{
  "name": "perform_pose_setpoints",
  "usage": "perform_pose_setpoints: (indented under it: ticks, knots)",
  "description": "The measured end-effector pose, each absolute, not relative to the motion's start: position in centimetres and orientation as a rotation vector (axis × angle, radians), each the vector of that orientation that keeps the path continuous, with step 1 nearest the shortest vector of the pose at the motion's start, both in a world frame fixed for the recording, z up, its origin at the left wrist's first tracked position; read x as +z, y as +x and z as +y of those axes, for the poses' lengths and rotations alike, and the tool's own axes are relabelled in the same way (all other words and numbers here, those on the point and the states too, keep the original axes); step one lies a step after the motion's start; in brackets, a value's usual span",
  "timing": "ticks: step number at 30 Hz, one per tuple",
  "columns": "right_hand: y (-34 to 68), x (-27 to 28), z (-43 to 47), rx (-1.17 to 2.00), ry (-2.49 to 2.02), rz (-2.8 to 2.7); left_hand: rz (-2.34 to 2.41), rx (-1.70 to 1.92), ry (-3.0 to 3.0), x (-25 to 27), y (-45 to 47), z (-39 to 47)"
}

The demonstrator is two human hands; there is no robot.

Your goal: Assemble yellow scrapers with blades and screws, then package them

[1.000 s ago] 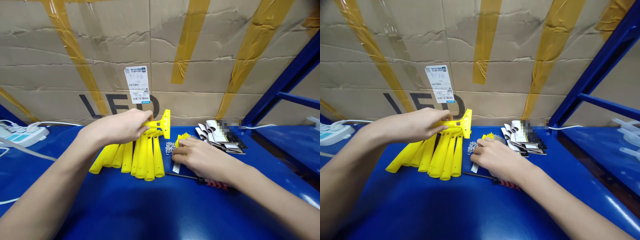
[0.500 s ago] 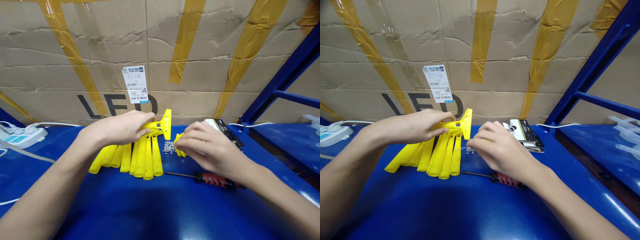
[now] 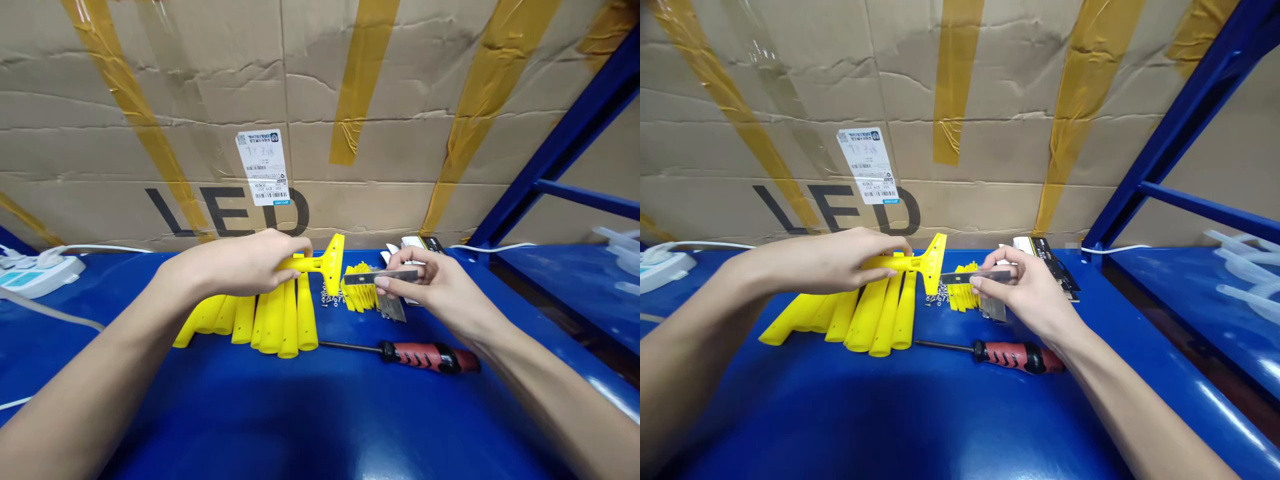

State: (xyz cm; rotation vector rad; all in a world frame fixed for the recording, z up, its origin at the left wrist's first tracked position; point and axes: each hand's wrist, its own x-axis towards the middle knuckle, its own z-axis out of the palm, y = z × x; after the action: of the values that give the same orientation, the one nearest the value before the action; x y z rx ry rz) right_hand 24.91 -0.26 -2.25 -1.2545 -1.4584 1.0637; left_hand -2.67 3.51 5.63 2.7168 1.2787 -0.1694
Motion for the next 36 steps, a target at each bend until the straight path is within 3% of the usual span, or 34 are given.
perform_pose_setpoints:
  ticks: [7,18,36]
  knots:
    - [25.0,-2.4,-0.2,1.294,-1.026,-1.293,1.253,-0.169,2.727,5.7,-2.2,3.2]
    - [22.4,-2.9,-1.0,1.035,-1.127,-1.342,1.022,-0.075,2.785,5.2,-1.7,3.1]
    - [22.1,-3.4,-1.0,1.22,-1.098,-1.184,0.987,-0.062,2.838,4.9,-1.3,2.8]
